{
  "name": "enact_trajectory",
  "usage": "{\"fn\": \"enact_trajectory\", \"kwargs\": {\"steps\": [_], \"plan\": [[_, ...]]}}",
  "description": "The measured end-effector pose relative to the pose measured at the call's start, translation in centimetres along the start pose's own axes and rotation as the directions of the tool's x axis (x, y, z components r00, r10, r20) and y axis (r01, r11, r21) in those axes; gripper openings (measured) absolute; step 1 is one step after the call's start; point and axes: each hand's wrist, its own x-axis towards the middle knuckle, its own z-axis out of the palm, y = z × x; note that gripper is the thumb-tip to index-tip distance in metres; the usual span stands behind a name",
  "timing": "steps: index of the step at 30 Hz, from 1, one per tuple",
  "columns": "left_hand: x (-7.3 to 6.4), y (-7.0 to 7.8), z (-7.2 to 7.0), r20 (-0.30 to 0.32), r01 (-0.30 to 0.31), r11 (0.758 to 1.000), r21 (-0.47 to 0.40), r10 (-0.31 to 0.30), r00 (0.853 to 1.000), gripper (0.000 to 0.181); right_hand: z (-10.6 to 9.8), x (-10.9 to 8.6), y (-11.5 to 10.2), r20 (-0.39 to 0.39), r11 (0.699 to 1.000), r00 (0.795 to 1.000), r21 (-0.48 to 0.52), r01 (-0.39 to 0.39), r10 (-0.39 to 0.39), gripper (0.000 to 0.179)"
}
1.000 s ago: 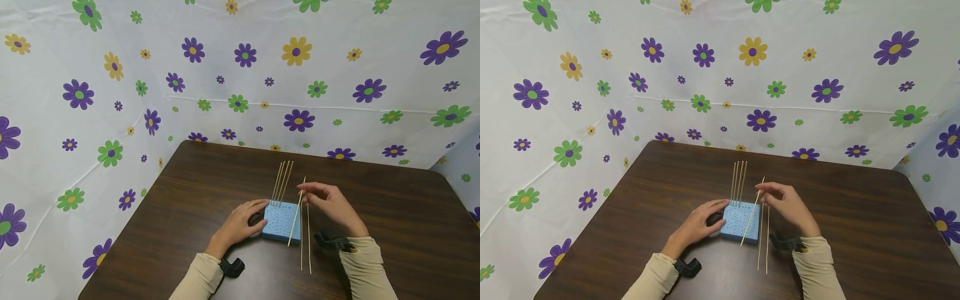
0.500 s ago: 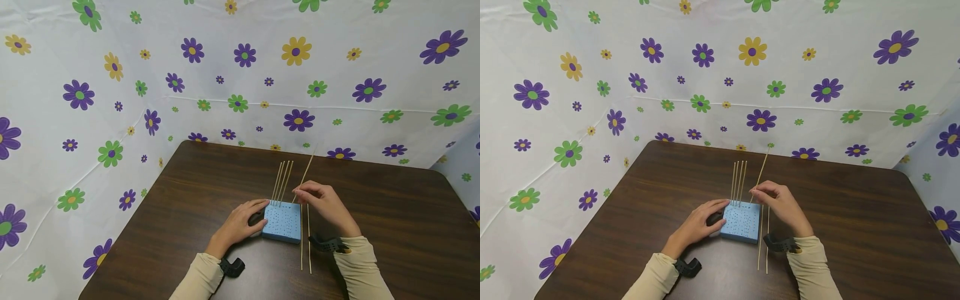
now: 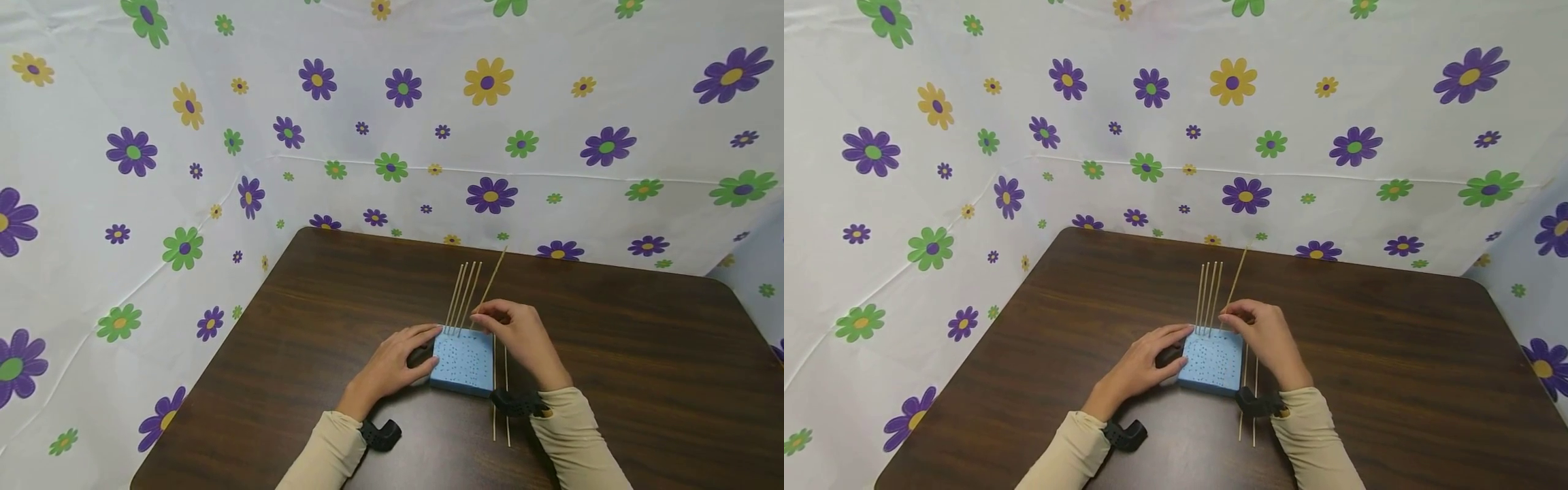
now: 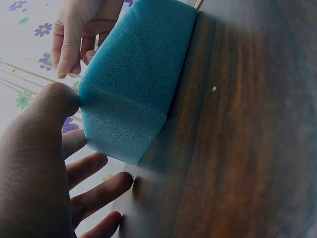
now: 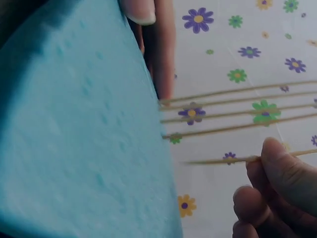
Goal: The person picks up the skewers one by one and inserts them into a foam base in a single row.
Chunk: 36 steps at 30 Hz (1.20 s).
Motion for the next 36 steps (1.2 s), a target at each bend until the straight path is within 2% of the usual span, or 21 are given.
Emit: {"fn": "enact_trajectory", "kwargs": {"steps": [10,22,29,36], "plan": [[0.14,-0.07,0.04,0.0,-0.003,1.0,0.003,0.003,1.0,0.058,0.8,0.12,-0.31,-0.011,0.997,0.999,-0.057,0.043,-0.044,0.011],[0.07,0.01,-0.06,0.015,0.009,1.0,-0.014,-0.009,1.0,0.059,0.9,0.12,-0.34,0.02,0.996,0.998,-0.06,0.067,-0.065,0.008],[0.17,-0.07,0.09,0.012,0.006,1.0,-0.018,-0.006,1.0,0.059,0.94,0.09,-0.34,0.058,0.994,0.997,-0.089,0.062,-0.057,0.008],[0.12,0.01,-0.05,0.017,0.011,1.0,-0.015,-0.011,1.0,0.059,0.96,0.18,-0.46,0.064,0.993,0.997,-0.112,0.047,-0.04,0.009]]}}
